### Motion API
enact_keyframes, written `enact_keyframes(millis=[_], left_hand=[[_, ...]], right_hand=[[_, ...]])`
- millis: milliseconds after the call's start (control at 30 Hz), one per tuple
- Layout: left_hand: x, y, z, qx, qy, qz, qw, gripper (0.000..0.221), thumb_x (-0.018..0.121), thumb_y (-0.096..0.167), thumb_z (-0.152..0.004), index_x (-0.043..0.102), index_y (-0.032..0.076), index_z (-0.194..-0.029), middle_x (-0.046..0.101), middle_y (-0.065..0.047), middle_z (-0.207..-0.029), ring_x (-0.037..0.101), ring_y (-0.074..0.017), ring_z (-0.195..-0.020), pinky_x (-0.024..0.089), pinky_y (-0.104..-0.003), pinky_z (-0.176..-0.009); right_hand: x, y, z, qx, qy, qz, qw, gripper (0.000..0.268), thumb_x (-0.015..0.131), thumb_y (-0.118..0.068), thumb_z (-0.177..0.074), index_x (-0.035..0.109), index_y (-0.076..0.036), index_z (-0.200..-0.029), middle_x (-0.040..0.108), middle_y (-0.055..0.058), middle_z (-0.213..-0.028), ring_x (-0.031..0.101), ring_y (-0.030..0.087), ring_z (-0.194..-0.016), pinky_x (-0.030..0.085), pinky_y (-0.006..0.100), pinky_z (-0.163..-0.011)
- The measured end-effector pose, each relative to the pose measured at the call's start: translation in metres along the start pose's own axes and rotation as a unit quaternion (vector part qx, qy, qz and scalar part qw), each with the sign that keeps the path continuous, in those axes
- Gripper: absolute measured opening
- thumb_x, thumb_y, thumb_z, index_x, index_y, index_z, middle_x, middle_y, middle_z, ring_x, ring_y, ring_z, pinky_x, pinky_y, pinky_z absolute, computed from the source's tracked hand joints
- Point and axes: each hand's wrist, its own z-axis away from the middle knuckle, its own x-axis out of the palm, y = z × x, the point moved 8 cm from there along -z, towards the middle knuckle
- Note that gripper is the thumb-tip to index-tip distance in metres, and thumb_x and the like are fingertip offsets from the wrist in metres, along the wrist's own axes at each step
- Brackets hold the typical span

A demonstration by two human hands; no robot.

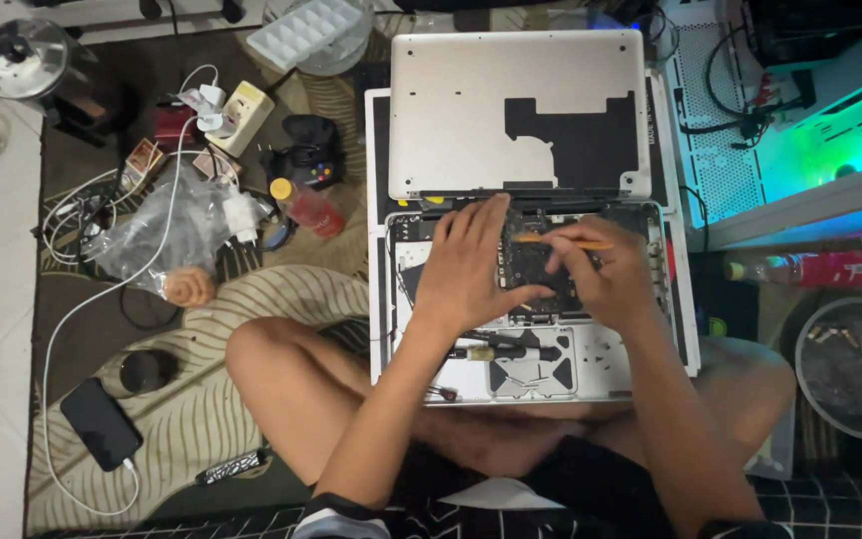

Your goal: Removing the motherboard from a laptop chassis using a screwdriver and a pry tool.

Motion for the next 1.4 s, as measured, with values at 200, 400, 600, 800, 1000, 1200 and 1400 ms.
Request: enact_keyframes(millis=[200,400,600,800,1000,1200,1400], left_hand=[[0.008,-0.005,0.000,-0.002,0.000,-0.027,1.000,0.117,0.076,0.073,-0.073,0.037,-0.004,-0.153,0.051,-0.024,-0.149,0.042,-0.0400,-0.142,0.024,-0.058,-0.120],[0.013,-0.010,0.002,-0.019,0.010,-0.083,0.996,0.116,0.064,0.084,-0.072,0.048,-0.002,-0.148,0.051,-0.020,-0.151,0.036,-0.0379,-0.146,0.017,-0.059,-0.123],[0.010,-0.007,0.001,-0.019,-0.013,-0.060,0.998,0.114,0.064,0.084,-0.072,0.046,0.004,-0.152,0.051,-0.020,-0.151,0.039,-0.0381,-0.145,0.020,-0.062,-0.121],[0.005,0.000,0.003,-0.008,-0.003,-0.093,0.996,0.135,0.067,0.093,-0.050,0.049,0.005,-0.150,0.049,-0.018,-0.153,0.040,-0.0385,-0.143,0.022,-0.063,-0.120],[0.007,-0.001,0.000,-0.008,-0.028,-0.114,0.993,0.144,0.072,0.094,-0.040,0.047,0.005,-0.151,0.047,-0.015,-0.154,0.039,-0.0373,-0.143,0.024,-0.063,-0.120],[0.003,0.001,0.003,-0.015,-0.060,-0.106,0.992,0.142,0.077,0.089,-0.043,0.044,0.005,-0.153,0.045,-0.015,-0.155,0.037,-0.0378,-0.144,0.021,-0.064,-0.120],[0.007,-0.002,0.003,-0.010,-0.052,-0.089,0.995,0.133,0.077,0.084,-0.052,0.044,0.003,-0.153,0.045,-0.017,-0.154,0.038,-0.0398,-0.143,0.023,-0.064,-0.119]], right_hand=[[0.005,-0.016,-0.006,-0.011,-0.017,0.003,1.000,0.012,0.071,-0.010,-0.100,0.076,0.001,-0.101,0.072,0.016,-0.074,0.071,0.040,-0.078,0.054,0.043,-0.075],[-0.009,-0.004,-0.002,-0.011,-0.001,0.038,0.999,0.014,0.067,-0.013,-0.105,0.077,-0.003,-0.104,0.073,0.009,-0.075,0.072,0.034,-0.079,0.054,0.041,-0.078],[-0.019,0.000,0.004,-0.009,0.028,0.019,0.999,0.016,0.066,-0.013,-0.106,0.076,-0.002,-0.109,0.075,0.012,-0.082,0.071,0.032,-0.082,0.053,0.039,-0.079],[-0.011,-0.001,0.010,0.009,0.013,-0.025,1.000,0.016,0.066,-0.017,-0.104,0.076,-0.005,-0.110,0.076,0.006,-0.085,0.069,0.019,-0.081,0.050,0.032,-0.081],[-0.005,0.003,0.019,0.016,-0.020,-0.040,0.999,0.020,0.064,-0.018,-0.103,0.076,-0.003,-0.098,0.071,0.007,-0.068,0.067,0.024,-0.071,0.051,0.034,-0.077],[-0.005,-0.003,0.033,0.009,-0.040,-0.040,0.998,0.016,0.067,-0.015,-0.100,0.077,-0.004,-0.093,0.070,0.007,-0.065,0.067,0.028,-0.069,0.050,0.035,-0.075],[-0.005,-0.010,0.047,0.029,-0.051,-0.057,0.997,0.017,0.068,-0.013,-0.098,0.075,-0.001,-0.089,0.070,0.009,-0.069,0.068,0.028,-0.071,0.050,0.037,-0.074]])
